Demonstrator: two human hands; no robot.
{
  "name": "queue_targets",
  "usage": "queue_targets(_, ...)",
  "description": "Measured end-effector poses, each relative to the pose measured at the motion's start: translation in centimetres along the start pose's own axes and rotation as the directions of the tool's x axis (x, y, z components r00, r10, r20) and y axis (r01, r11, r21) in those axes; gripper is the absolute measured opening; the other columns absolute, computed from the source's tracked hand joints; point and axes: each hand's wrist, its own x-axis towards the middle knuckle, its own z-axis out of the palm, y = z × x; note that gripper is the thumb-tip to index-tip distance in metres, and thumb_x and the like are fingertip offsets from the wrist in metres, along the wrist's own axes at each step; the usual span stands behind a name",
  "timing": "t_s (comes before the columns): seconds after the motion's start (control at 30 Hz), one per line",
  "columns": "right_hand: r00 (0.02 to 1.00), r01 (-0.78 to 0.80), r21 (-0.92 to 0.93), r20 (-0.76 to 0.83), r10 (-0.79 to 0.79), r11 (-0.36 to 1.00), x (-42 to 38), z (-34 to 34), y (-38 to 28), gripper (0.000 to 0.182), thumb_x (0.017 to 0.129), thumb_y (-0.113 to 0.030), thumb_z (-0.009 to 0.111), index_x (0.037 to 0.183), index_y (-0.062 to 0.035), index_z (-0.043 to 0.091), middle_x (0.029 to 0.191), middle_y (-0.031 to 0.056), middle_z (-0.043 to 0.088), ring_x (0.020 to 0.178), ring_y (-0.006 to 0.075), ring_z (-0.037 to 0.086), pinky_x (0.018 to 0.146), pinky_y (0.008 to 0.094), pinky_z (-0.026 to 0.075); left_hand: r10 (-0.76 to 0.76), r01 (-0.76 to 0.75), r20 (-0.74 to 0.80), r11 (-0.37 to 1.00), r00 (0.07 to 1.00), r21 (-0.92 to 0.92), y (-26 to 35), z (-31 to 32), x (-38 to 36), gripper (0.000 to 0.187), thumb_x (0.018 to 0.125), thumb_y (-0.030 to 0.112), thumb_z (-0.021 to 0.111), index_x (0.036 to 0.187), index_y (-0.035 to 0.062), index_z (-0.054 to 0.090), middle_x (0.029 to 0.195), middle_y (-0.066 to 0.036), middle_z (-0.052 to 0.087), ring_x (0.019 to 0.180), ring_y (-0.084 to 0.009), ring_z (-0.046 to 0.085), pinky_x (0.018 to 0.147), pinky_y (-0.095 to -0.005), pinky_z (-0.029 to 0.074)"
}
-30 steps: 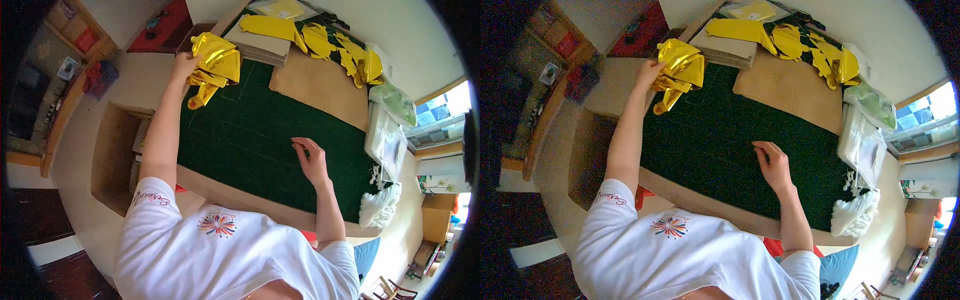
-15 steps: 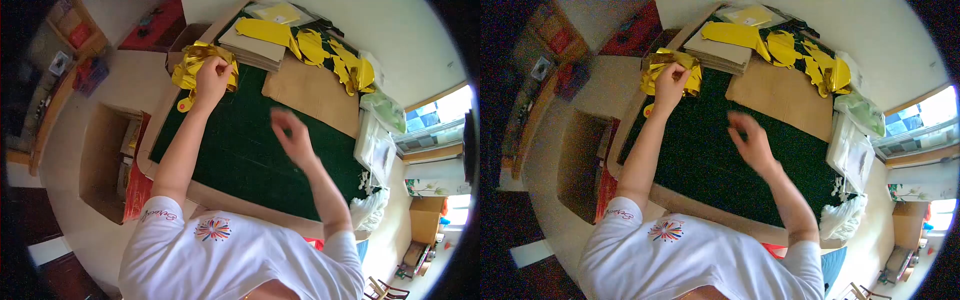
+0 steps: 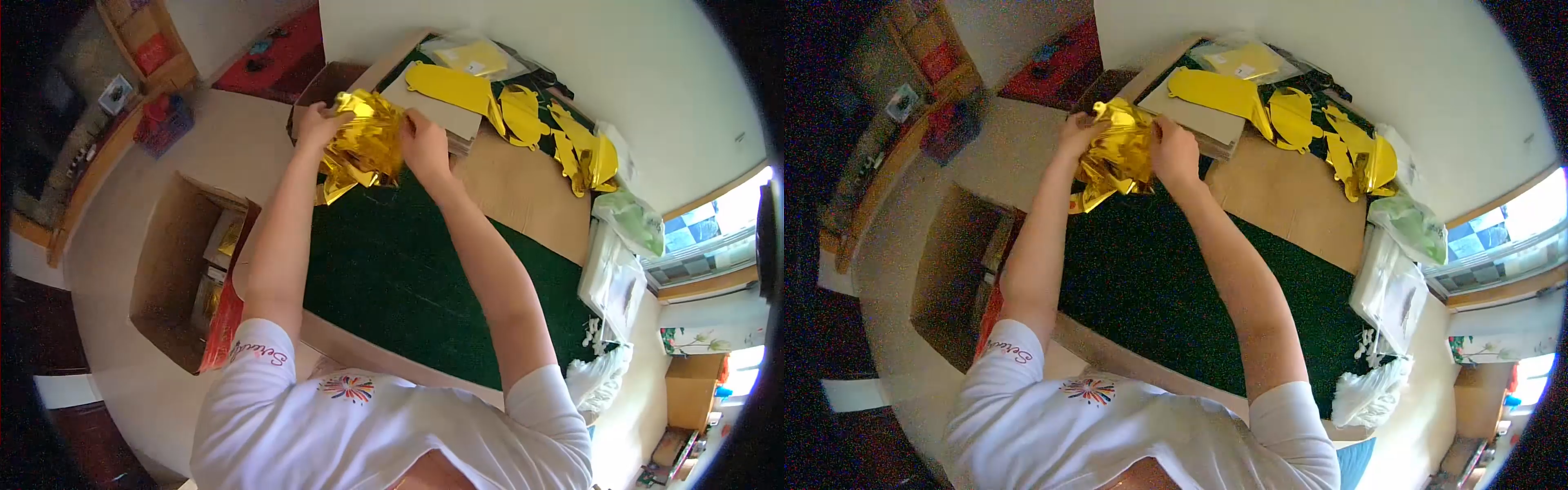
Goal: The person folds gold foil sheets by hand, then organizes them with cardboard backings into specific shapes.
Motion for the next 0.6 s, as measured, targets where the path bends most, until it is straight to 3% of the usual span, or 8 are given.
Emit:
queue_targets(0.03, 0.999, 0.049, 0.010, -0.008, -0.049, 0.999, -0.2, 0.0, 0.2, 0.014, 0.083, -0.010, 0.056, 0.093, -0.0004, 0.057, 0.079, 0.0244, 0.059, 0.076, 0.0437, 0.057, 0.065, 0.0435, 0.046, -0.070, 0.088, 0.099, 0.978, 0.993, -0.191, 0.5, -0.6, -0.1, 0.085, 0.063, 0.029, 0.085, 0.130, -0.0016, 0.042, 0.126, -0.018, 0.052, 0.109, -0.0263, 0.056, 0.090, -0.0352, 0.046)
queue_targets(0.13, 0.994, 0.106, 0.069, -0.049, -0.103, 0.992, -0.7, 0.4, 0.6, 0.013, 0.082, -0.008, 0.057, 0.092, 0.0006, 0.056, 0.078, 0.0246, 0.057, 0.074, 0.0427, 0.057, 0.064, 0.0412, 0.046, -0.030, 0.030, -0.007, 0.998, 1.000, -0.050, 1.7, -0.3, -0.7, 0.080, 0.064, 0.028, 0.084, 0.128, -0.0012, 0.046, 0.120, -0.015, 0.057, 0.108, -0.0238, 0.057, 0.090, -0.0336, 0.046)
queue_targets(0.17, 0.989, 0.126, 0.110, -0.093, -0.116, 0.986, -0.8, 0.3, 0.5, 0.013, 0.082, -0.007, 0.057, 0.092, 0.0011, 0.055, 0.077, 0.0248, 0.056, 0.073, 0.0418, 0.057, 0.063, 0.0402, 0.045, 0.039, -0.032, 0.059, 0.994, 0.998, -0.105, 0.7, 0.2, 0.0, 0.061, 0.067, 0.028, 0.082, 0.115, 0.0012, 0.055, 0.106, -0.011, 0.062, 0.097, -0.0203, 0.059, 0.084, -0.0331, 0.048)
queue_targets(0.3, 0.996, 0.059, 0.140, -0.074, -0.049, 0.988, -1.2, -0.9, 0.1, 0.013, 0.085, -0.010, 0.057, 0.092, 0.0011, 0.055, 0.077, 0.0245, 0.056, 0.071, 0.0399, 0.056, 0.064, 0.0376, 0.045, 0.170, -0.165, 0.140, 0.985, 0.975, -0.048, 1.0, -0.3, 0.3, 0.038, 0.075, 0.027, 0.076, 0.100, 0.0039, 0.059, 0.090, -0.007, 0.060, 0.081, -0.0163, 0.057, 0.070, -0.0311, 0.045)
queue_targets(0.37, 0.986, -0.034, 0.197, -0.151, 0.065, 0.980, -1.1, -1.4, 1.0, 0.016, 0.088, -0.014, 0.057, 0.094, 0.0004, 0.056, 0.074, 0.0225, 0.055, 0.067, 0.0333, 0.055, 0.064, 0.0349, 0.044, 0.336, -0.328, 0.026, 0.932, 0.942, -0.154, 2.1, -1.3, -0.7, 0.028, 0.078, 0.025, 0.073, 0.089, 0.0049, 0.058, 0.079, -0.005, 0.058, 0.073, -0.0140, 0.053, 0.065, -0.0292, 0.042)
queue_targets(0.4, 0.963, 0.007, 0.212, -0.264, 0.050, 0.977, -1.3, -1.9, 1.5, 0.020, 0.091, -0.018, 0.056, 0.095, 0.0019, 0.058, 0.075, 0.0157, 0.058, 0.067, 0.0247, 0.054, 0.064, 0.0329, 0.044, 0.214, -0.220, -0.053, 0.963, 0.975, -0.158, 3.3, -2.5, -1.5, 0.026, 0.076, 0.022, 0.074, 0.089, 0.0067, 0.058, 0.081, -0.005, 0.060, 0.071, -0.0132, 0.054, 0.063, -0.0284, 0.043)
queue_targets(0.53, 0.890, -0.232, 0.647, -0.160, 0.427, 0.726, -0.3, -5.4, 5.9, 0.022, 0.094, -0.015, 0.053, 0.109, 0.0004, 0.057, 0.095, 0.0054, 0.061, 0.083, 0.0184, 0.059, 0.068, 0.0297, 0.048, 0.221, -0.302, -0.207, 0.731, 0.953, -0.612, 3.8, -9.4, -0.2, 0.026, 0.076, 0.014, 0.075, 0.093, 0.0022, 0.059, 0.087, -0.008, 0.064, 0.076, -0.0169, 0.062, 0.064, -0.0313, 0.051)
queue_targets(0.6, 0.831, -0.162, 0.865, -0.140, 0.538, 0.475, -1.2, -8.0, 5.2, 0.027, 0.094, -0.013, 0.053, 0.119, -0.0031, 0.052, 0.101, 0.0069, 0.060, 0.088, 0.0200, 0.061, 0.073, 0.0333, 0.053, 0.127, -0.295, -0.303, 0.734, 0.945, -0.612, 4.1, -13.7, 0.0, 0.030, 0.076, 0.011, 0.074, 0.099, -0.0005, 0.060, 0.094, -0.010, 0.064, 0.080, -0.0200, 0.063, 0.069, -0.0334, 0.054)
